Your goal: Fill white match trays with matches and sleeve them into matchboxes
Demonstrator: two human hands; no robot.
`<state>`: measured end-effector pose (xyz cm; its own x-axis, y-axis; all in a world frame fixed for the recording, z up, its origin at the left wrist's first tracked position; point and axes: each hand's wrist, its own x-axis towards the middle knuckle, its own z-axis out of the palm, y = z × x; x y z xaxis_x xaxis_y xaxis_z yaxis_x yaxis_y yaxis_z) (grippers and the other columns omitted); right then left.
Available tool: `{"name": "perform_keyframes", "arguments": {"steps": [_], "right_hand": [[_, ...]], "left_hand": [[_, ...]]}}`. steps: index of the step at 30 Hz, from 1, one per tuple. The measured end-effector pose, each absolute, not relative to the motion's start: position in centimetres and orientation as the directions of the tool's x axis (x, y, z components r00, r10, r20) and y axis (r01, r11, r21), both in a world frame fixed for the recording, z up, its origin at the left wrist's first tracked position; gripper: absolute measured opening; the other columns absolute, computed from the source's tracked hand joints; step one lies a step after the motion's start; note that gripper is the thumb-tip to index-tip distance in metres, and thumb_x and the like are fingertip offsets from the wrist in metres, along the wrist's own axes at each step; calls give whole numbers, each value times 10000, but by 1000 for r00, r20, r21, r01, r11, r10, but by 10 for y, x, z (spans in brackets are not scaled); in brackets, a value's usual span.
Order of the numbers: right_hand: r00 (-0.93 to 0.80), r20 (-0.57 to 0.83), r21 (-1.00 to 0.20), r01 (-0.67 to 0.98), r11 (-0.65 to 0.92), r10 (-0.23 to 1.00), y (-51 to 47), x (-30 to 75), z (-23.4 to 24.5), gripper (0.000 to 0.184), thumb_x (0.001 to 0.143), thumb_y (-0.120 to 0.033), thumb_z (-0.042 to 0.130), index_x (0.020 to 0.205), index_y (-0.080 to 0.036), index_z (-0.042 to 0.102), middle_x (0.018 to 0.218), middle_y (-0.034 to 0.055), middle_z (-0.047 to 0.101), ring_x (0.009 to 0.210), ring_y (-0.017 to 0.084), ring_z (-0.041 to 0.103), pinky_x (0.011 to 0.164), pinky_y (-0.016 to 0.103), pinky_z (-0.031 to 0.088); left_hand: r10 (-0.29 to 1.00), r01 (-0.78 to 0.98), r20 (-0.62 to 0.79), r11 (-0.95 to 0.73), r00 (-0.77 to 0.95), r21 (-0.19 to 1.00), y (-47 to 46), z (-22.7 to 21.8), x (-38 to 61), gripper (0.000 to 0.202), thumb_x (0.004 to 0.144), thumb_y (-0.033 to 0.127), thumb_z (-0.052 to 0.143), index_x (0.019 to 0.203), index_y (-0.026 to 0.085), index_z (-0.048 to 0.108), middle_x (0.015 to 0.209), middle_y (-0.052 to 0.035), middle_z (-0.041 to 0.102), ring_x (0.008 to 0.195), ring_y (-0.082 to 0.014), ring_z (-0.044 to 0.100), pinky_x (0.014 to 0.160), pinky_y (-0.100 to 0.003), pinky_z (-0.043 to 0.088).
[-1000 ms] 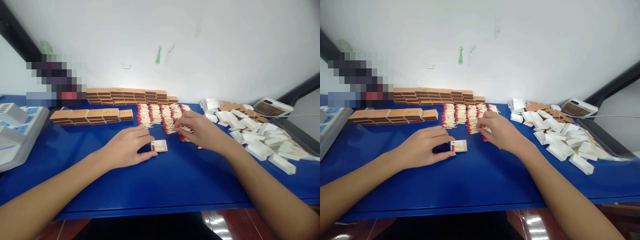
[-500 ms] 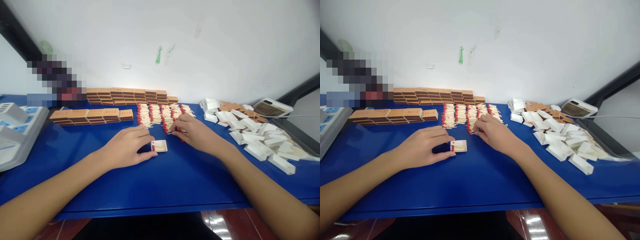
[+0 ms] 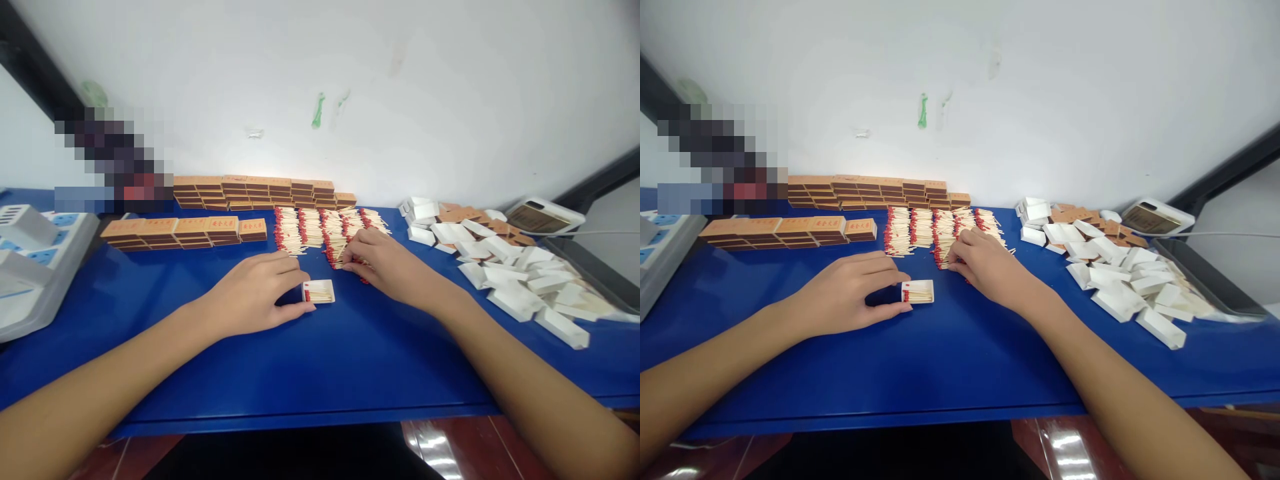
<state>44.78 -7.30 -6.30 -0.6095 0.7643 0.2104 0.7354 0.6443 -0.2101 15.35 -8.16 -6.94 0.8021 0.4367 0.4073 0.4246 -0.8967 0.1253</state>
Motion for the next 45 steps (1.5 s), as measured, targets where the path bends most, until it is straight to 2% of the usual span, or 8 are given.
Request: {"name": "perform_keyframes", "arguments": {"steps": [7, 15, 23, 30, 38, 45], "right_hand": [[-613, 211, -160, 746, 646, 761, -74, 448, -63, 104, 1043, -199, 590, 958, -185, 648, 992, 106, 654, 937, 256, 587, 820, 382, 433], [-606, 168, -49, 783, 621, 778, -80, 446, -58, 167, 1073, -250, 557, 956, -192, 660, 1027, 111, 669, 987, 274, 578, 848, 404, 386], [-612, 154, -66, 777, 626, 776, -81, 444, -57, 164, 1066, -280, 581, 947, -190, 649, 1017, 101, 665, 991, 270, 580, 877, 402, 394], [-588, 127, -5, 805, 594, 799, -83, 438, -58, 213, 1087, -265, 522, 937, -179, 646, 1048, 134, 678, 1001, 281, 597, 879, 401, 405], [-596, 186, -45, 789, 613, 781, -85, 439, -57, 198, 1067, -309, 576, 906, -200, 616, 978, 90, 670, 1003, 276, 594, 891, 410, 404], [-601, 194, -95, 775, 625, 775, -84, 440, -57, 138, 1062, -281, 554, 968, -212, 629, 1006, 103, 686, 1008, 279, 594, 905, 426, 411]], "left_hand": [[440, 431, 404, -894, 802, 119, -80, -69, 153, 323, 1020, 448, 663, 1127, 154, 744, 948, -57, 725, 899, -215, 688, 834, -349, 547], [441, 428, 410, -894, 798, 130, -79, -71, 154, 327, 1021, 451, 659, 1130, 156, 746, 950, -61, 728, 897, -213, 693, 858, -353, 555], [457, 443, 389, -887, 800, 132, -79, -69, 153, 324, 1022, 452, 658, 1127, 159, 748, 954, -59, 736, 905, -209, 696, 869, -356, 559], [450, 436, 397, -890, 800, 130, -79, -70, 153, 329, 1022, 456, 658, 1133, 159, 745, 963, -61, 739, 911, -210, 698, 861, -352, 560], [447, 436, 399, -891, 801, 124, -80, -70, 153, 323, 1020, 448, 663, 1130, 155, 745, 959, -60, 734, 909, -212, 694, 870, -354, 559], [444, 435, 397, -893, 803, 119, -80, -69, 153, 329, 1024, 453, 653, 1138, 158, 745, 950, -59, 729, 900, -211, 688, 863, -358, 557]]}}
